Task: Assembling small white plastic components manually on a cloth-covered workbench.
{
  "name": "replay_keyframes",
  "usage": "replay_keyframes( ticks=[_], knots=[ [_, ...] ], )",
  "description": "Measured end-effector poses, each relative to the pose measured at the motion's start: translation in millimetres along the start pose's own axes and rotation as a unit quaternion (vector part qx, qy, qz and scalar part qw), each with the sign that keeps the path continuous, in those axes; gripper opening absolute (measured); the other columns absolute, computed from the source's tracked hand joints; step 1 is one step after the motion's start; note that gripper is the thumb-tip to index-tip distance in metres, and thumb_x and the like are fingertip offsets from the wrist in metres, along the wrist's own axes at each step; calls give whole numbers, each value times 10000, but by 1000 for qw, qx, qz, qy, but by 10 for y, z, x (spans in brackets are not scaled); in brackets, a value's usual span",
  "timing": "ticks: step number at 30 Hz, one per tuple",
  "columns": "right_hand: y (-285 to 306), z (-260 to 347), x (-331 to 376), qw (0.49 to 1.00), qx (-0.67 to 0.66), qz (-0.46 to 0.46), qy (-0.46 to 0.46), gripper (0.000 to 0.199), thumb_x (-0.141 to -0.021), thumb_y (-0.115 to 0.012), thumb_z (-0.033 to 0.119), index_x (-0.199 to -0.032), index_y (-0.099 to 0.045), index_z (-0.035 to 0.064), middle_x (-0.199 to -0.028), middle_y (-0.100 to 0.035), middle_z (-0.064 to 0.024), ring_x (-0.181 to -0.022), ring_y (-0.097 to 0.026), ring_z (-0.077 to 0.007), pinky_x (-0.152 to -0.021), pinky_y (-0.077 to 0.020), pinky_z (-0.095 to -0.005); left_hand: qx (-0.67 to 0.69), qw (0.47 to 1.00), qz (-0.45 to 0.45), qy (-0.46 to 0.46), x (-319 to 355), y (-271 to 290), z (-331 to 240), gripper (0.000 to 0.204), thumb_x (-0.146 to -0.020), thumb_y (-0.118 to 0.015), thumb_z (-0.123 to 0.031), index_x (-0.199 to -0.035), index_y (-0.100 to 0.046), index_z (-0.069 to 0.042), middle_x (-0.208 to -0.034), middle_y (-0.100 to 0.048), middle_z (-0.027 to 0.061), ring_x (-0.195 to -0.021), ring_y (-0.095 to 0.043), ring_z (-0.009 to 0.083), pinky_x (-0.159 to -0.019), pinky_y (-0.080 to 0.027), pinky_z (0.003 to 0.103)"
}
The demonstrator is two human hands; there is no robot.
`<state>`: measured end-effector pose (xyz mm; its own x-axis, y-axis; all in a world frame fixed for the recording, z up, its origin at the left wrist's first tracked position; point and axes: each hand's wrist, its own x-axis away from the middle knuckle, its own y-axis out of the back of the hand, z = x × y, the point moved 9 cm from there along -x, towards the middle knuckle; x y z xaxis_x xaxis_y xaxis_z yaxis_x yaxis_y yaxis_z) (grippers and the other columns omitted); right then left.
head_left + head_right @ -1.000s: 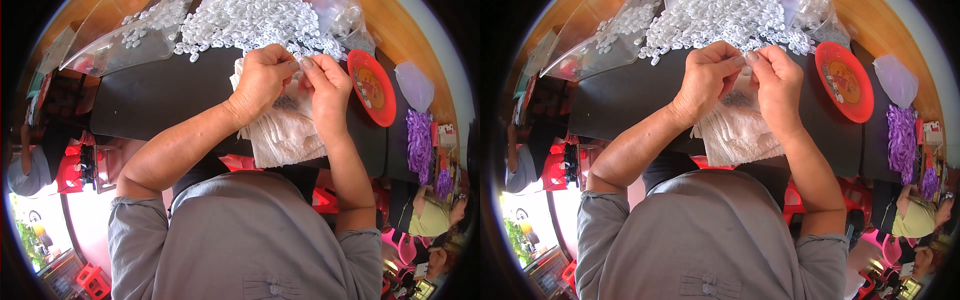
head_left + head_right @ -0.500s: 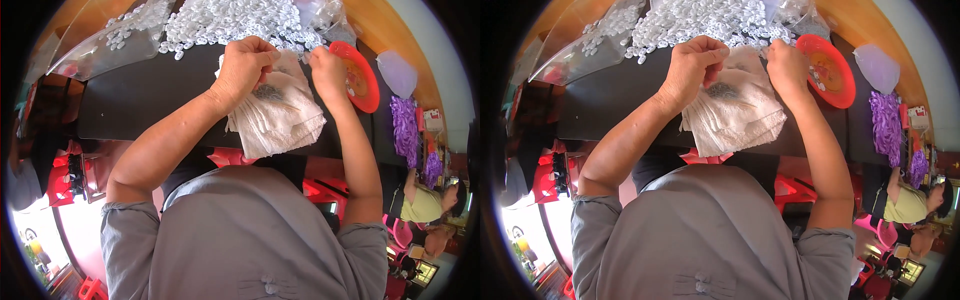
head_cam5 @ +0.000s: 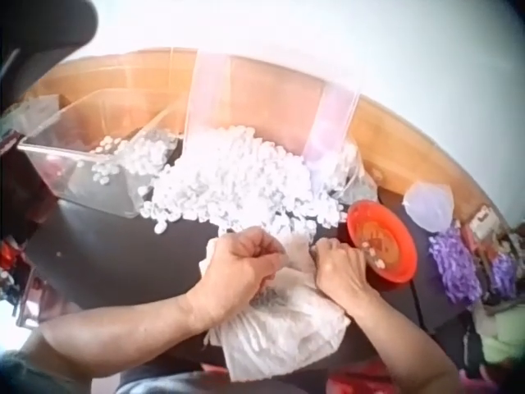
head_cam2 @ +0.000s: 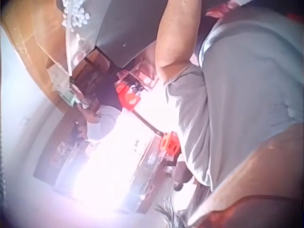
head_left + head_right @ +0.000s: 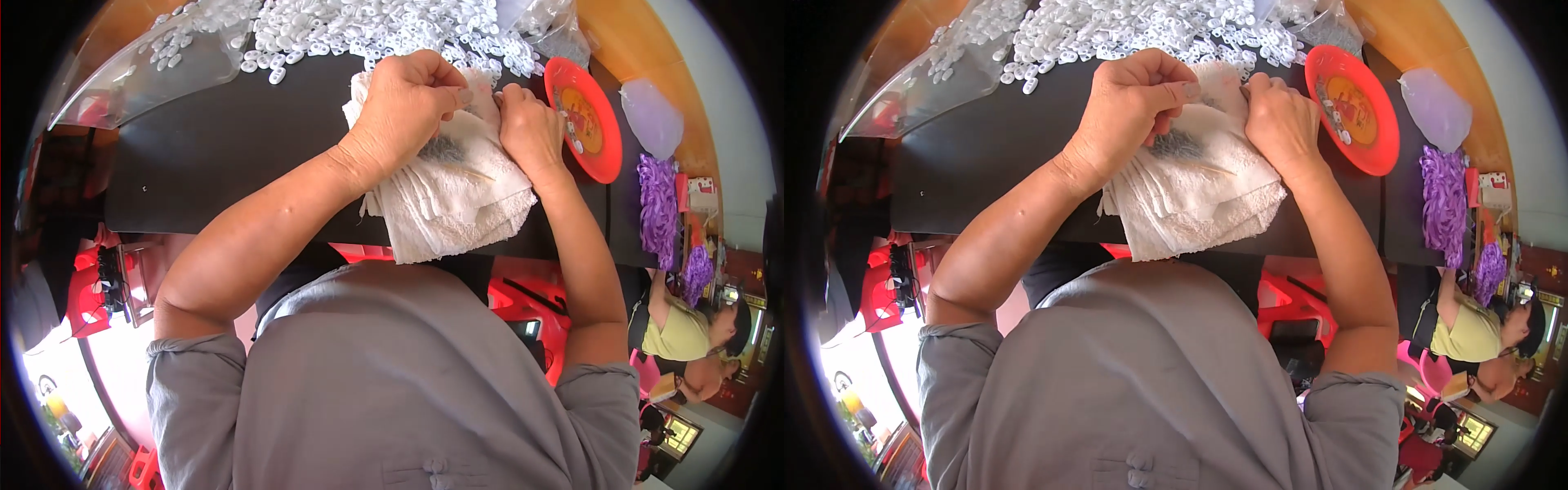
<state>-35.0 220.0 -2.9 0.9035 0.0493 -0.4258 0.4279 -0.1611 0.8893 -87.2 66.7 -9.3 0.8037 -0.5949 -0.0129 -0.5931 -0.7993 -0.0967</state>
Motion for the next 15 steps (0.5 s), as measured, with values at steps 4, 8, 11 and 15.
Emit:
replay_keyframes(
  ticks=[4,8,11,15],
  knots=[
    [-45,-6,-32,1000,2,21,10,151,-901,-554,201,-836,-528,67,-736,-629,-127,-621,-633,-366,-520,-479,-506,-16,1000,-3,-6,-16,15,3,118,-850,-638,-113,-888,-638,-2,-650,-566,-1,-525,-491,41,-445,-380,201],
    [-65,9,-46,999,2,43,22,115,-883,-551,187,-857,-550,75,-760,-637,-131,-658,-635,-370,-552,-481,-505,-26,999,-5,-17,-22,17,18,124,-850,-640,-119,-893,-638,-3,-649,-564,-6,-525,-487,37,-444,-377,200],
    [-110,-19,-89,997,-5,72,25,130,-881,-554,184,-840,-558,61,-761,-638,-157,-670,-620,-392,-566,-466,-499,-19,1000,-5,-13,-31,18,49,124,-847,-643,-121,-890,-638,-5,-642,-555,-10,-520,-482,38,-441,-374,203],
    [-194,-282,-205,981,-125,144,19,199,-886,-576,187,-793,-554,12,-738,-606,-220,-674,-577,-432,-575,-417,-496,-15,1000,-13,-19,-51,55,16,154,-763,-696,-99,-789,-640,42,-645,-610,57,-558,-550,103,-517,-455,252]
  ],
)
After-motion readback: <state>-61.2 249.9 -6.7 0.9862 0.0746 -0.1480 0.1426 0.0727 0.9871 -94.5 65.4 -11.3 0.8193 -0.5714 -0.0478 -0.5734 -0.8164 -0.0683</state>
